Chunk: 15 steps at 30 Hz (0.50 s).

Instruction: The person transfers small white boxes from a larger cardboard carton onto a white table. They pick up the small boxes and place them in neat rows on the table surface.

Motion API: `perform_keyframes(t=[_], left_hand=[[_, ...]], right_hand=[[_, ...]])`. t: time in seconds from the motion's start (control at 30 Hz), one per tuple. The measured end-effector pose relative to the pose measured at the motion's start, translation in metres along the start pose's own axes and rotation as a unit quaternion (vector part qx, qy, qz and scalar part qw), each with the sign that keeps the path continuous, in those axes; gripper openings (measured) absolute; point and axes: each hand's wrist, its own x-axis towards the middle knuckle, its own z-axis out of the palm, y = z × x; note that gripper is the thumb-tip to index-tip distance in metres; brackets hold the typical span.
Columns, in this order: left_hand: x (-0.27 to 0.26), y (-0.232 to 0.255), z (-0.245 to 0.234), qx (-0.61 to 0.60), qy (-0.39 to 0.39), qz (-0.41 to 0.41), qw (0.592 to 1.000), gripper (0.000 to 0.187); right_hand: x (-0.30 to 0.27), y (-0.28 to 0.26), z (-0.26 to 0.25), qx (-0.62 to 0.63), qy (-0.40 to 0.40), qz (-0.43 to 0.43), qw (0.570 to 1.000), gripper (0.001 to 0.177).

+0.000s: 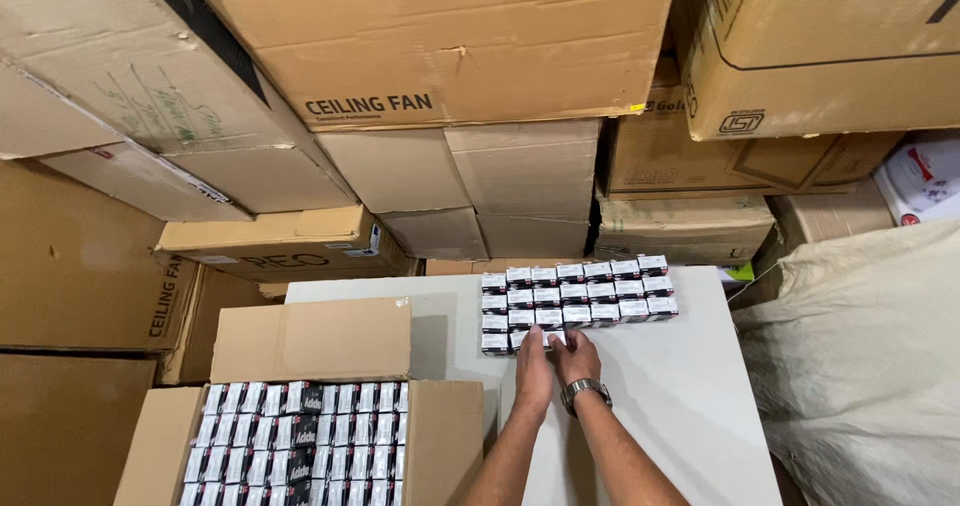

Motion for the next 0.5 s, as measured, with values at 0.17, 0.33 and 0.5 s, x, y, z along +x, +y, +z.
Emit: perform_keyframes(t=[0.17,0.33,0.5], left_hand=[[-0.018,0.023,0.006,-0.020,-0.012,-0.057,0.998,0.072],[0.017,-0.013,0.008,-0.154,-0.045,-0.040,0.986,0.081],[0.011,-0.018,-0.005,-0.248,-0.052,-0.012,0.967,0.085]], right_hand=[[-0.013,-0.010,-0.014,0.026,0.003,0.031,0.999,0.047],[-0.017,-0.010,-0.024,0.047,0.013,0.063,0.997,0.042],[-0.029,-0.007,-0.025,0.011,0.074,-0.070,0.995,0.034]])
